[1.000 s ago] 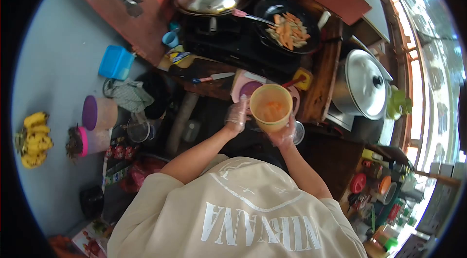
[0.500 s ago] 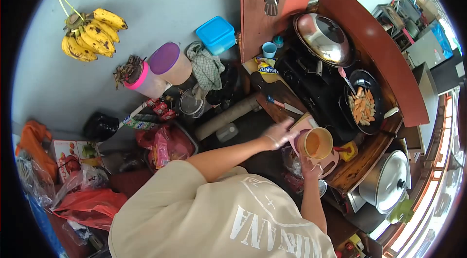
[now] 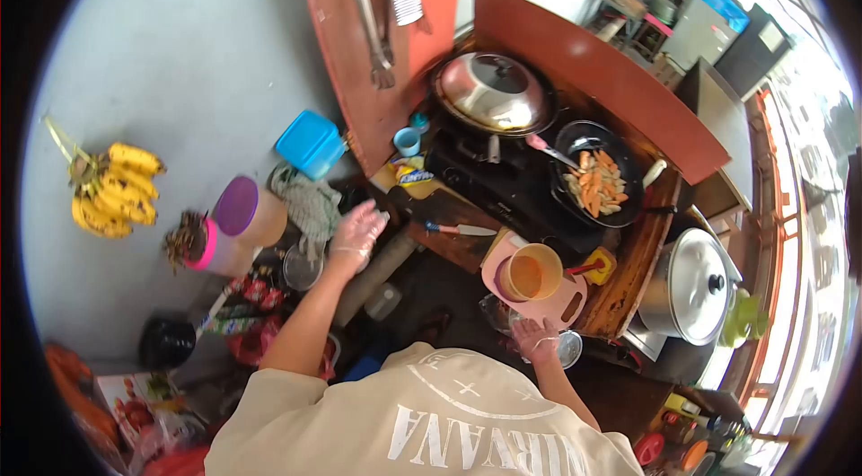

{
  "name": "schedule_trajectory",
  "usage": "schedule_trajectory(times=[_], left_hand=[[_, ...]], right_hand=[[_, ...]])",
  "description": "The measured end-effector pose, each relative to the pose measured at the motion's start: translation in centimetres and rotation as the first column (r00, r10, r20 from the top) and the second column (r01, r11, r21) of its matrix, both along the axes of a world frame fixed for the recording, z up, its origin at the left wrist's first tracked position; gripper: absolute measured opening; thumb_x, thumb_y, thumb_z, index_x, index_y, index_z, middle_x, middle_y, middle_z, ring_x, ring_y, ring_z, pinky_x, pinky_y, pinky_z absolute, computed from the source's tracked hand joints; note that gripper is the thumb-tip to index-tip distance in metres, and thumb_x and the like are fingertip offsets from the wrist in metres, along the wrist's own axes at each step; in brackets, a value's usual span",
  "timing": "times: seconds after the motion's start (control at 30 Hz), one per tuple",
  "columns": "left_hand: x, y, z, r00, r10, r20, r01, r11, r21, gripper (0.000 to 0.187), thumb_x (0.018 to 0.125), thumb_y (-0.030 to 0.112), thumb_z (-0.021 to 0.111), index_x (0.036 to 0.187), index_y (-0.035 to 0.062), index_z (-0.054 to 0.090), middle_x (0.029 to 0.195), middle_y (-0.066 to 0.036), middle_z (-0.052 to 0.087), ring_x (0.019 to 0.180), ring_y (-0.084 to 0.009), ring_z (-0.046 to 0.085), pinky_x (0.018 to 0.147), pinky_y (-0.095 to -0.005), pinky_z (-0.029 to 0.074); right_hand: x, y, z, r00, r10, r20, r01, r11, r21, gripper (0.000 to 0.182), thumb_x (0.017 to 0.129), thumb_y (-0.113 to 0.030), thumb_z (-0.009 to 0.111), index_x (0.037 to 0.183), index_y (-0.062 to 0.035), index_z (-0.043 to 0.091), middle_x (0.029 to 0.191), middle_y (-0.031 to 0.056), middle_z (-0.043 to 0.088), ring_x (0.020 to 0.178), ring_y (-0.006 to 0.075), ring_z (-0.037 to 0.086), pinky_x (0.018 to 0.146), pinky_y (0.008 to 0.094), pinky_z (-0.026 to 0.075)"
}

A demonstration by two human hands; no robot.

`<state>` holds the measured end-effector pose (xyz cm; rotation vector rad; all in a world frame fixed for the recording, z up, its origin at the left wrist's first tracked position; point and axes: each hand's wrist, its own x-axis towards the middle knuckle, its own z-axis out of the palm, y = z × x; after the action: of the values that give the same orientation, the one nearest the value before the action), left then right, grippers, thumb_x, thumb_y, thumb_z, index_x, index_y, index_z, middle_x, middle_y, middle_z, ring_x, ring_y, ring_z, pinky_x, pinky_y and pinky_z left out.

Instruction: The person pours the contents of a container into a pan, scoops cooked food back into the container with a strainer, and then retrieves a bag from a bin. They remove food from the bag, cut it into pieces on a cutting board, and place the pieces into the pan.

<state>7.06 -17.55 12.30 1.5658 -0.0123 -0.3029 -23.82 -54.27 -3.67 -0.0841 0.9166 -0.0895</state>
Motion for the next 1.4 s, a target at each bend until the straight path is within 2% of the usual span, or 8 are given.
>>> schedule_trajectory(times=[0.1, 0.23, 0.5, 0.6, 0.7, 0.97, 1.2, 1.4], left_hand=[[4.3, -3.0, 10.8, 0.778, -0.180, 0.602, -0.039, 0.943, 0.332, 0.046, 0.087, 0.022, 0.076, 0.126, 0.0048, 0.060, 0.108, -0.007, 0.067, 0.095, -0.0142, 0.062, 0.086, -0.0303, 0.052], [6.2, -7.9, 24.7, 0.511, -0.375, 0.774, 0.133, 0.923, 0.360, 0.041, 0.092, 0.006, 0.065, 0.131, 0.0013, 0.056, 0.129, -0.011, 0.061, 0.114, -0.0181, 0.061, 0.099, -0.0327, 0.049], [3.0, -21.7, 30.9, -0.020, -0.965, 0.260, 0.010, 0.260, 0.966, 0.044, 0.088, 0.036, 0.066, 0.121, 0.0076, 0.064, 0.111, -0.016, 0.068, 0.101, -0.0348, 0.065, 0.092, -0.0410, 0.051], [4.7, -27.5, 28.5, 0.227, -0.970, -0.085, -0.072, -0.104, 0.992, 0.050, 0.088, 0.044, 0.061, 0.124, 0.0093, 0.063, 0.117, -0.016, 0.066, 0.109, -0.0341, 0.062, 0.096, -0.0439, 0.048], [12.0, -30.4, 21.6, 0.357, -0.910, 0.211, -0.158, 0.164, 0.974, 0.043, 0.088, 0.042, 0.061, 0.119, 0.0128, 0.066, 0.119, -0.013, 0.066, 0.111, -0.0317, 0.062, 0.095, -0.0424, 0.049], [19.6, -32.7, 17.1, 0.696, -0.677, 0.238, -0.168, 0.169, 0.971, 0.037, 0.090, 0.036, 0.062, 0.117, 0.0118, 0.068, 0.128, -0.012, 0.062, 0.115, -0.0314, 0.060, 0.096, -0.0437, 0.050], [26.5, -34.5, 15.5, 0.671, -0.697, 0.253, -0.184, 0.175, 0.967, 0.039, 0.091, 0.041, 0.063, 0.118, 0.0133, 0.065, 0.127, -0.010, 0.063, 0.119, -0.0315, 0.059, 0.096, -0.0460, 0.050], [30.9, -35.3, 14.0, 0.628, -0.753, 0.196, -0.112, 0.162, 0.980, 0.041, 0.088, 0.037, 0.066, 0.111, 0.0041, 0.068, 0.123, -0.018, 0.064, 0.115, -0.0347, 0.061, 0.096, -0.0445, 0.051]], right_hand=[[-1.6, -0.3, -0.8, 0.980, 0.177, 0.087, -0.166, 0.978, -0.123, 0.071, 0.100, -0.042, 0.041, 0.153, -0.0013, 0.017, 0.160, 0.0171, 0.019, 0.145, 0.0374, 0.025, 0.117, 0.0516, 0.026], [-3.2, -0.4, 2.1, 0.992, 0.120, -0.047, -0.125, 0.984, -0.125, 0.068, 0.099, -0.039, 0.046, 0.151, -0.0011, 0.025, 0.155, 0.0180, 0.029, 0.142, 0.0377, 0.031, 0.115, 0.0523, 0.030], [-7.5, -0.1, 7.4, 0.976, 0.207, -0.068, -0.218, 0.931, -0.293, 0.058, 0.096, -0.035, 0.056, 0.140, 0.0006, 0.042, 0.141, 0.0196, 0.047, 0.126, 0.0359, 0.049, 0.108, 0.0475, 0.041], [-9.2, 0.1, 10.1, 0.965, 0.236, -0.118, -0.263, 0.902, -0.343, 0.059, 0.096, -0.036, 0.057, 0.140, 0.0008, 0.043, 0.139, 0.0195, 0.050, 0.124, 0.0345, 0.051, 0.108, 0.0458, 0.041], [-11.1, 0.2, 12.7, 0.958, 0.236, -0.162, -0.283, 0.867, -0.411, 0.055, 0.096, -0.035, 0.058, 0.136, 0.0016, 0.047, 0.136, 0.0190, 0.054, 0.122, 0.0323, 0.054, 0.106, 0.0443, 0.043], [-8.6, -1.7, 18.0, 0.860, 0.510, -0.037, -0.428, 0.679, -0.597, 0.043, 0.096, -0.029, 0.059, 0.123, 0.0052, 0.059, 0.118, 0.0187, 0.065, 0.110, 0.0262, 0.064, 0.096, 0.0377, 0.052], [13.0, 0.5, 24.4, 0.745, 0.666, -0.025, -0.509, 0.545, -0.667, 0.054, 0.092, -0.043, 0.066, 0.115, 0.0057, 0.063, 0.111, 0.0192, 0.066, 0.105, 0.0266, 0.065, 0.095, 0.0392, 0.052], [31.3, 2.4, 19.8, 0.824, 0.549, 0.141, -0.467, 0.799, -0.380, 0.069, 0.087, -0.041, 0.071, 0.133, 0.0033, 0.046, 0.131, 0.0200, 0.053, 0.121, 0.0327, 0.052, 0.101, 0.0469, 0.047]])
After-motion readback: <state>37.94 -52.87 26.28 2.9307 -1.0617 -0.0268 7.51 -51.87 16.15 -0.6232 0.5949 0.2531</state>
